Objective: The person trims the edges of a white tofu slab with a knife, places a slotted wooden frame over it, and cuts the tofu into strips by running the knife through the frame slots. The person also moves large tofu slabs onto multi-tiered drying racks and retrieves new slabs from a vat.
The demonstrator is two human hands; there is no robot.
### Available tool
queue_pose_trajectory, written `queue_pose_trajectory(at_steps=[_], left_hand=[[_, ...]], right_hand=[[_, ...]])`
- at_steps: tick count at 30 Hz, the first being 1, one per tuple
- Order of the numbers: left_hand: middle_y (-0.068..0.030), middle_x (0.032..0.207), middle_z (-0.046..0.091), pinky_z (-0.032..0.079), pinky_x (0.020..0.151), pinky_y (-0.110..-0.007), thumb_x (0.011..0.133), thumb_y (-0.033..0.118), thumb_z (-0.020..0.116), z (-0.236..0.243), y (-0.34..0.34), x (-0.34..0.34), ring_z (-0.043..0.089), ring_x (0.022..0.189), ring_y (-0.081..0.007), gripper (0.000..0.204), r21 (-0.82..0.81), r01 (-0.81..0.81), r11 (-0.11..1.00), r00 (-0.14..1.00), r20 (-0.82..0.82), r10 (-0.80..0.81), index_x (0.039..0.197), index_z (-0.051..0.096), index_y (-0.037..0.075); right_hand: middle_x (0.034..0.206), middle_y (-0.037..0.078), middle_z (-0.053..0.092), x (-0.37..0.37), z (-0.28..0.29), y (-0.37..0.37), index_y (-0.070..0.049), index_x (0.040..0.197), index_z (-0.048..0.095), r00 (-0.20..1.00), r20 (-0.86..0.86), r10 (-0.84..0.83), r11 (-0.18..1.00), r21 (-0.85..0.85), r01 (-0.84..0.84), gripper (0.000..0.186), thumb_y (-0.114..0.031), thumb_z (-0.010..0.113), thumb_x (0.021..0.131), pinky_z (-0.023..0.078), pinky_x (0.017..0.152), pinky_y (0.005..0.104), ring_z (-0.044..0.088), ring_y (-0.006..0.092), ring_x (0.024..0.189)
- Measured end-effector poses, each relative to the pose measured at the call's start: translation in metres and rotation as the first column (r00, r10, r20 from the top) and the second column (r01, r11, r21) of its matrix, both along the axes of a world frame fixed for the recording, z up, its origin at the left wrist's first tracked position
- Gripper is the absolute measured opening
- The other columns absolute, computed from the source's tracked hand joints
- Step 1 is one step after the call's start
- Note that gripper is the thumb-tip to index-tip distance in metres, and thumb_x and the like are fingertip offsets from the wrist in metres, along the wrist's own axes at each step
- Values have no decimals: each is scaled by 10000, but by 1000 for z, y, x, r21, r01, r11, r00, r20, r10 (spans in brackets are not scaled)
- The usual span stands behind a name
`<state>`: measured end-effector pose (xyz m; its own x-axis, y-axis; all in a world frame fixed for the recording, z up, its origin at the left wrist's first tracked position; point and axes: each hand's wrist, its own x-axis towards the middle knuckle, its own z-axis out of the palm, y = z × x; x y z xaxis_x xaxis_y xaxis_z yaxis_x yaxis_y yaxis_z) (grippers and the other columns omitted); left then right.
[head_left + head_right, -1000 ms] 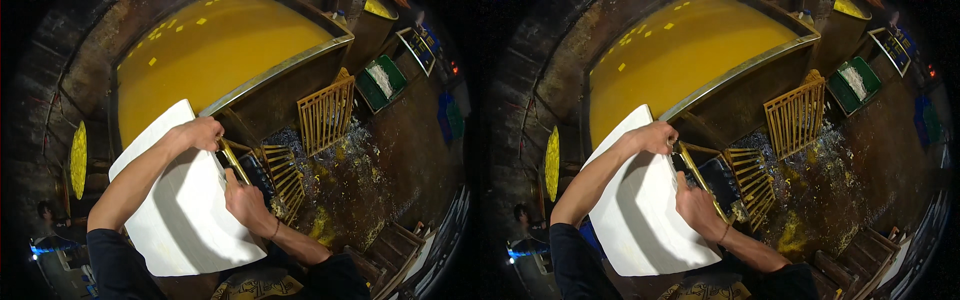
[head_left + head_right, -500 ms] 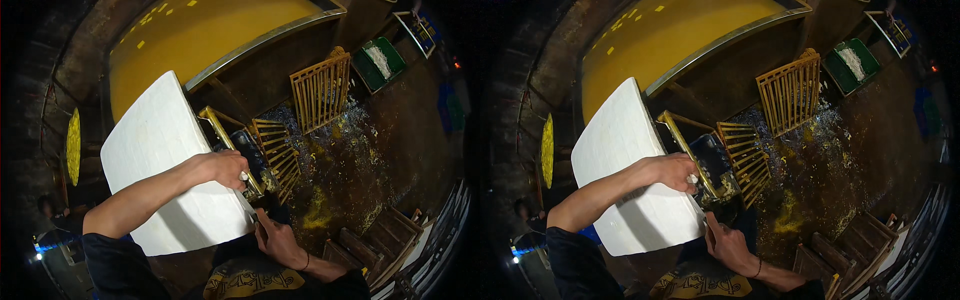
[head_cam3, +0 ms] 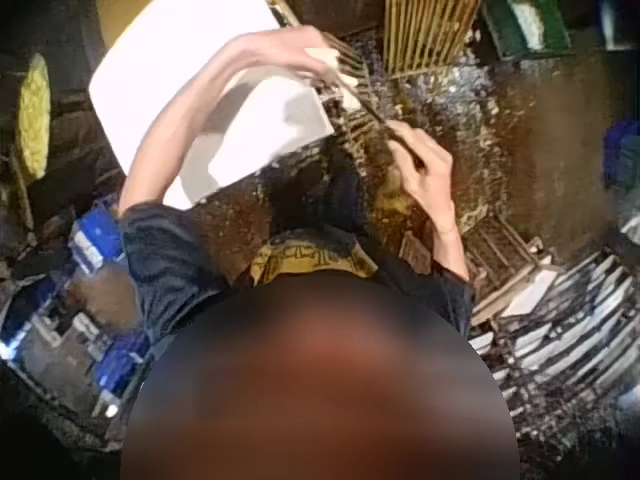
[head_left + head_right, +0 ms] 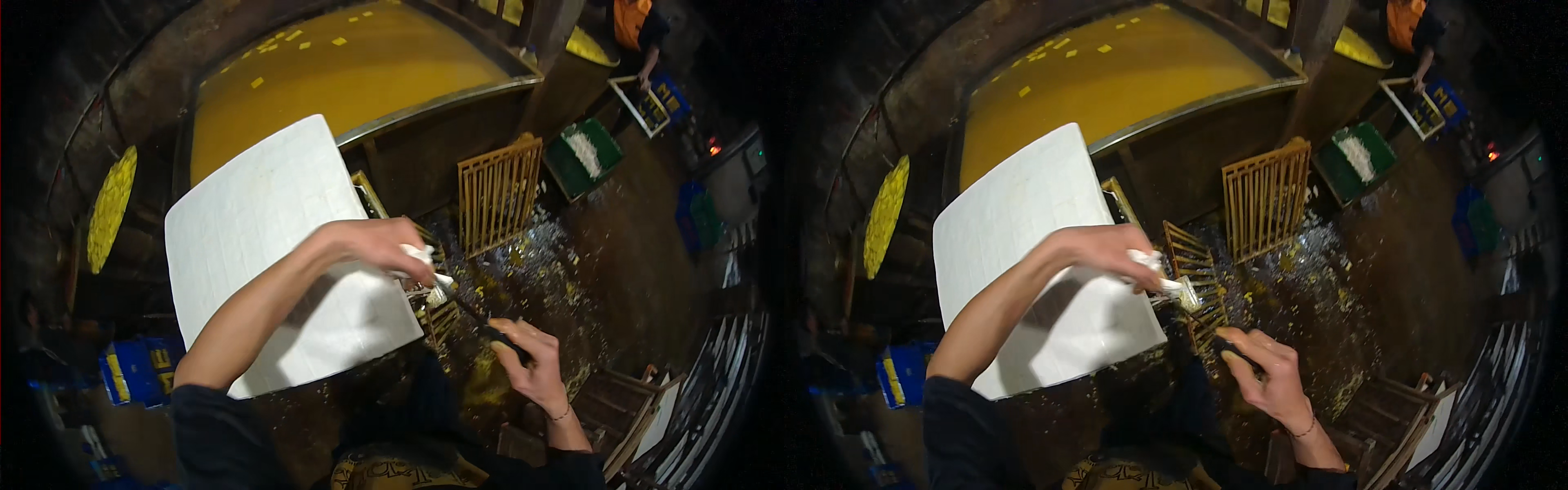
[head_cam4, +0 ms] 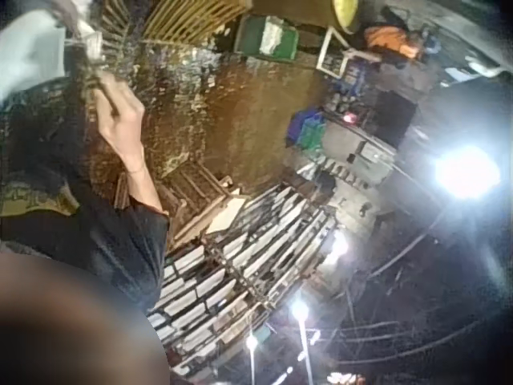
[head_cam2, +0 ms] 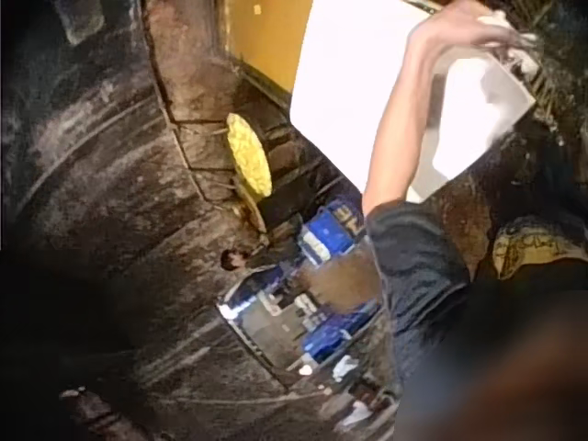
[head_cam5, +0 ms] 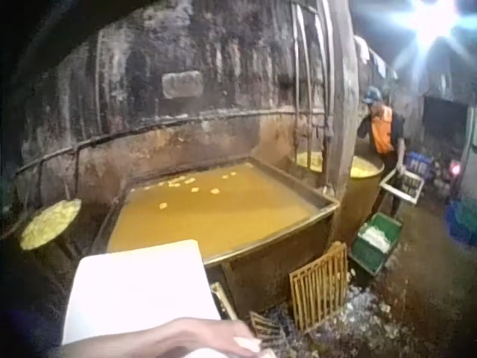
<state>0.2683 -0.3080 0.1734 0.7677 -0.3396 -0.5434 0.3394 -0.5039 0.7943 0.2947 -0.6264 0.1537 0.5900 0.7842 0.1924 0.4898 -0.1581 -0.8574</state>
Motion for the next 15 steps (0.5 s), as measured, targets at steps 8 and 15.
queue_pose_trajectory(at_steps=[8,15], left_hand=[[-126,855,701,552,630,-323,694,303,806,-38,-30,-416,679,712,-216,603,-437,-768,467,576,-156,802,1106,628,-100],[-37,996,639,513,639,-378,972,434,488,-351,-149,-687,625,805,-197,537,-74,-887,-456,-290,-680,674,1393,462,101]], right_hand=[[1155,150,683,-156,-16,7,6,1235,614,960,-270,79,997,2,-81,373,-102,679,884,492,911,300,621,144,1046],[932,129,726,-298,-36,23,-90,1295,593,910,-321,261,955,-50,-292,387,-205,638,929,501,695,311,637,106,753]])
